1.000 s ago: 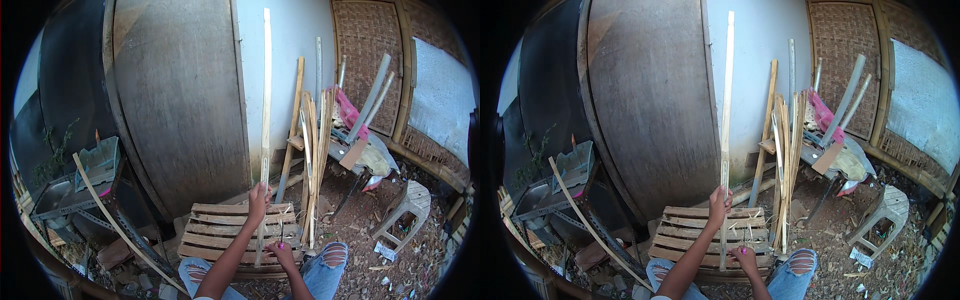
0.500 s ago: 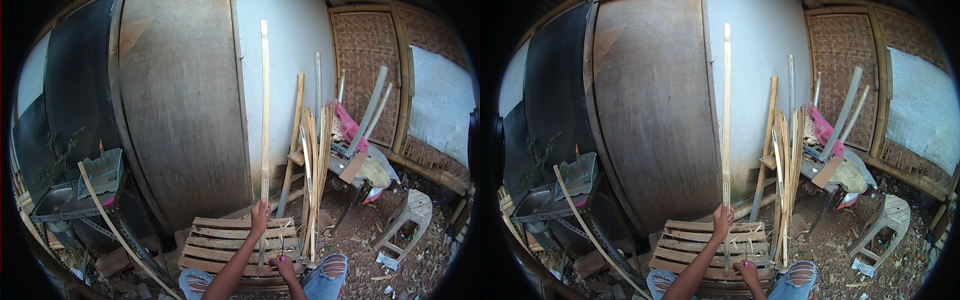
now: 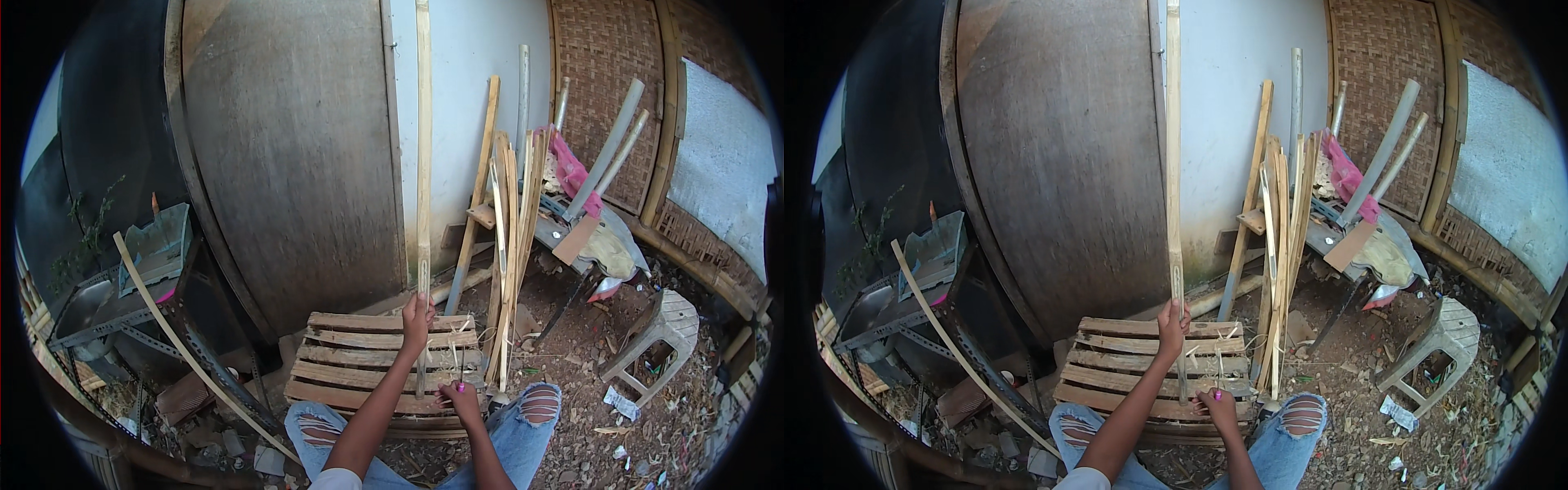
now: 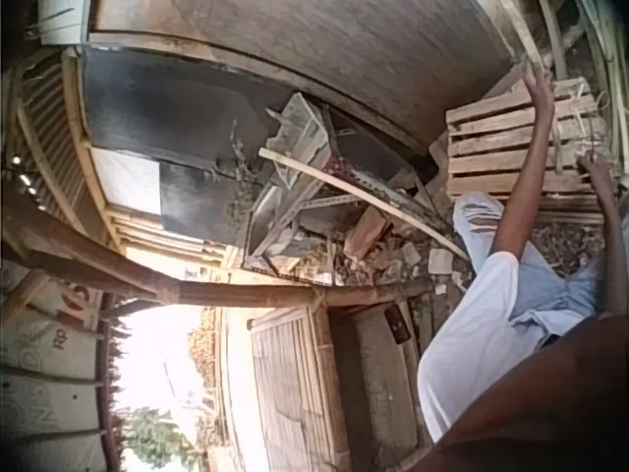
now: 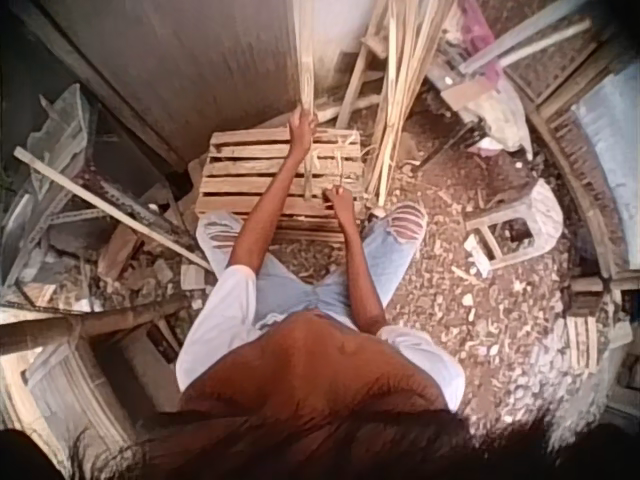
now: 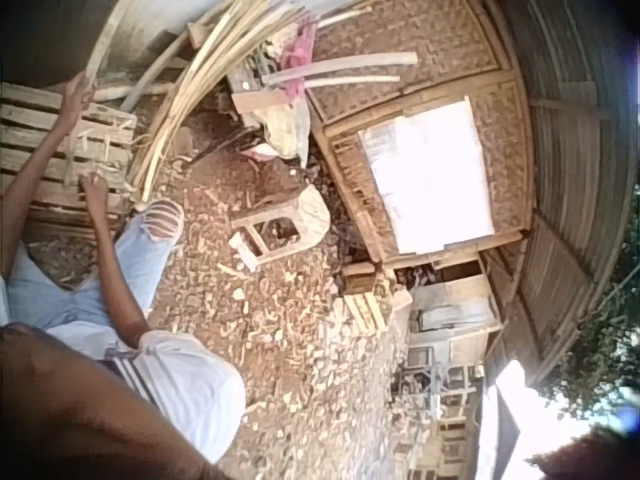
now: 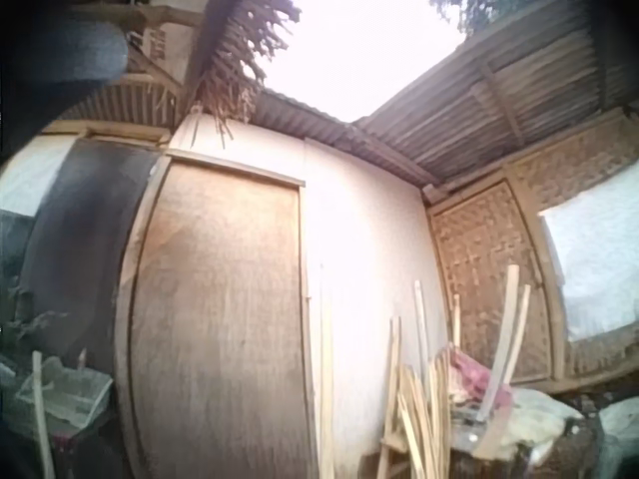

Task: Using a small utility knife to strip and shape thin pieces of wood or bamboo.

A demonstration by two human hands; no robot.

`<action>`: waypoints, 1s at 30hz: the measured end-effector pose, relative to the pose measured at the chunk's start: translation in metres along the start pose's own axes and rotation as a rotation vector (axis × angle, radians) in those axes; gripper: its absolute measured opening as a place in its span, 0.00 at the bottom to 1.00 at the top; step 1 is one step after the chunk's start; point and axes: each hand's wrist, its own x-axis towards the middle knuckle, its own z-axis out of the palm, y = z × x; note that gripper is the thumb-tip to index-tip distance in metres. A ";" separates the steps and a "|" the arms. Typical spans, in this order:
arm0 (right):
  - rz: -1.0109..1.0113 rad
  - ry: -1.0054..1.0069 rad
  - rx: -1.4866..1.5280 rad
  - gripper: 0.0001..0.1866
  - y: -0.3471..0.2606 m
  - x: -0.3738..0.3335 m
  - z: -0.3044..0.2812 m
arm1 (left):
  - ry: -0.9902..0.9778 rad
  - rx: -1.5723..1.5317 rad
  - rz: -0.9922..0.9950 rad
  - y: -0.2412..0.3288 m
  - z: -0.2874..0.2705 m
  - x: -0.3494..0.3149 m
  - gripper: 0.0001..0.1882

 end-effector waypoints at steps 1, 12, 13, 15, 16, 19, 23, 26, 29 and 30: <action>0.013 0.004 0.000 0.18 -0.001 -0.001 -0.001 | 0.005 0.000 -0.012 0.000 0.001 -0.001 0.19; 0.047 0.091 -0.036 0.14 -0.006 -0.006 -0.018 | 0.082 0.187 0.103 0.007 -0.002 0.000 0.19; 0.037 0.108 -0.033 0.14 -0.011 -0.008 -0.018 | 0.077 0.172 0.098 0.012 -0.002 -0.001 0.19; 0.050 0.114 -0.027 0.15 -0.003 -0.003 -0.025 | 0.082 0.135 0.113 0.012 -0.003 0.002 0.20; 0.042 0.113 -0.048 0.16 -0.002 -0.001 -0.028 | 0.076 0.120 0.102 0.011 -0.003 0.003 0.20; 0.036 0.097 -0.055 0.18 0.008 0.000 -0.035 | 0.067 0.105 0.077 0.010 -0.004 0.001 0.20; 0.059 0.114 -0.055 0.17 0.013 -0.004 -0.033 | 0.066 0.122 0.067 0.012 -0.005 -0.003 0.20; 0.059 0.122 -0.020 0.15 0.019 -0.006 -0.032 | 0.067 0.129 0.082 0.014 -0.005 -0.008 0.19; 0.102 0.077 -0.146 0.15 0.034 -0.004 -0.039 | 0.072 0.176 0.105 0.018 -0.003 -0.014 0.17; 0.093 0.125 -0.182 0.15 0.043 -0.005 -0.040 | 0.059 0.177 0.099 0.020 -0.003 -0.016 0.17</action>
